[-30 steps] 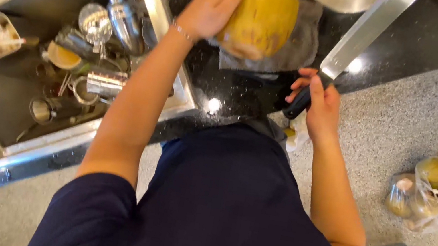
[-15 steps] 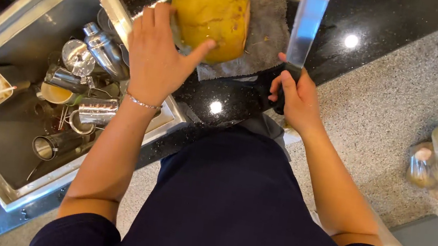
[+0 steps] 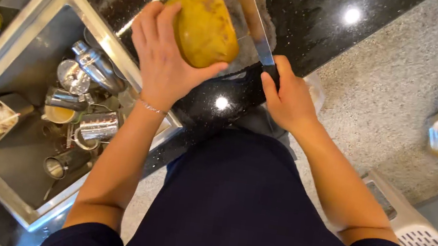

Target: The person holds a young coconut over a sink and cuts into its top with a knife, repeatedly striking and trimming the husk until an opening with white flesh is exposed. They then place the opened coconut into a plastic bag.

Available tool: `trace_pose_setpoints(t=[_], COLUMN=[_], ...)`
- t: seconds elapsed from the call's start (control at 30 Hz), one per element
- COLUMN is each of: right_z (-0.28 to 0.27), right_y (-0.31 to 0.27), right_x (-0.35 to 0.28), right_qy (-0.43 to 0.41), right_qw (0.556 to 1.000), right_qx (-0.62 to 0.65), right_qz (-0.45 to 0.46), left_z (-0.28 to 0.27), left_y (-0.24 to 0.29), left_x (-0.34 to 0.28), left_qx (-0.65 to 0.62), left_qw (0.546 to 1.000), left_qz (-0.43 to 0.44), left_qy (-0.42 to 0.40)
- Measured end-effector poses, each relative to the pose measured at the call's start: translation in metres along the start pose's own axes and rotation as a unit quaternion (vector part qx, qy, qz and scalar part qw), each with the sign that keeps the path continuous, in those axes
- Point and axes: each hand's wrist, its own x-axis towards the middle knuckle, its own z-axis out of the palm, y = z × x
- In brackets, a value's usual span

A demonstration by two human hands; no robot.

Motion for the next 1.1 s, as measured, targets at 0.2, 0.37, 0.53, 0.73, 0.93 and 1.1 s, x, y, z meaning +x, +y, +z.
trace_pose_setpoints(t=[0.2, 0.37, 0.53, 0.73, 0.93, 1.1], right_z=[-0.007, 0.005, 0.003, -0.009, -0.002, -0.004], right_y=[-0.029, -0.024, -0.026, -0.048, -0.057, -0.058], right_x=[-0.006, -0.002, -0.004, -0.012, -0.014, -0.015], right_qy=[-0.018, -0.006, -0.007, 0.007, 0.020, 0.025], right_qw=[0.998, 1.000, 0.998, 0.996, 0.992, 0.985], right_qx=[-0.042, 0.005, 0.040, -0.075, -0.097, -0.140], right_qz=[0.037, -0.010, -0.044, -0.053, -0.085, -0.094], left_z=[0.007, -0.014, -0.016, 0.001, 0.000, 0.004], left_y=[-0.003, -0.003, 0.004, 0.003, 0.012, 0.011], left_x=[-0.005, -0.008, -0.015, -0.020, -0.018, -0.019], left_qx=[0.012, -0.002, -0.012, -0.078, -0.053, -0.052], left_qw=[0.992, 0.998, 1.000, 0.994, 0.997, 0.996], left_qz=[0.104, 0.060, 0.018, 0.060, 0.049, 0.057], left_qy=[0.070, 0.028, 0.006, 0.038, 0.028, 0.034])
